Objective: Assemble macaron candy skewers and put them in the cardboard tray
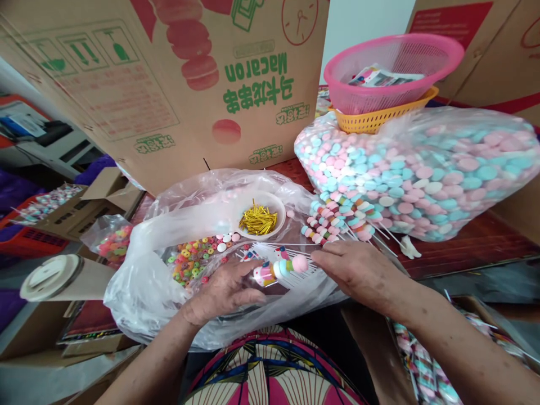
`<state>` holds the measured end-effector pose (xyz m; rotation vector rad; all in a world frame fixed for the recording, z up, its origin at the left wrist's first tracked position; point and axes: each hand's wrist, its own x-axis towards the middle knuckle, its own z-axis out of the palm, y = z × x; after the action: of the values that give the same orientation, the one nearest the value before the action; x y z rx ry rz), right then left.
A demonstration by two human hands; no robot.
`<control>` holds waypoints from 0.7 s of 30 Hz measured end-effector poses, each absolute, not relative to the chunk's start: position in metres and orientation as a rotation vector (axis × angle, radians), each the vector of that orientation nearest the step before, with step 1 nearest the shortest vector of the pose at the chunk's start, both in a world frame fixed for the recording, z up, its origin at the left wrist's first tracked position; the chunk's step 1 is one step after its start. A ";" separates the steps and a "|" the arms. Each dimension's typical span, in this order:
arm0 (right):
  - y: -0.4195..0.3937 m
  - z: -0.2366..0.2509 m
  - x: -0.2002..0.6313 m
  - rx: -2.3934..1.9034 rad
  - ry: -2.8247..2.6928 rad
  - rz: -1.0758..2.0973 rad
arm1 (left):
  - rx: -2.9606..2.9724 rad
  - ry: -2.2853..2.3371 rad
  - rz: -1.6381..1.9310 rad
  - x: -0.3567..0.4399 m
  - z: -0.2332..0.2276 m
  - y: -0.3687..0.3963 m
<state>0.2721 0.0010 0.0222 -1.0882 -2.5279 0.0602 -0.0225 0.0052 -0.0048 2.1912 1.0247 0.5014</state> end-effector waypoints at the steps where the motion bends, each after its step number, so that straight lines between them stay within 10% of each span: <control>1: 0.002 0.023 0.270 -1.015 -2.581 0.050 | 2.130 1.017 0.443 -0.019 -0.005 0.005; 21: 0.010 0.004 0.220 -0.863 -2.807 0.170 | 1.605 1.018 0.330 0.032 -0.021 0.006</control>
<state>0.2203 0.0102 0.0039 -0.8626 -2.8068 0.1704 0.0321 0.0059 -0.0210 1.6055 1.0185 0.3296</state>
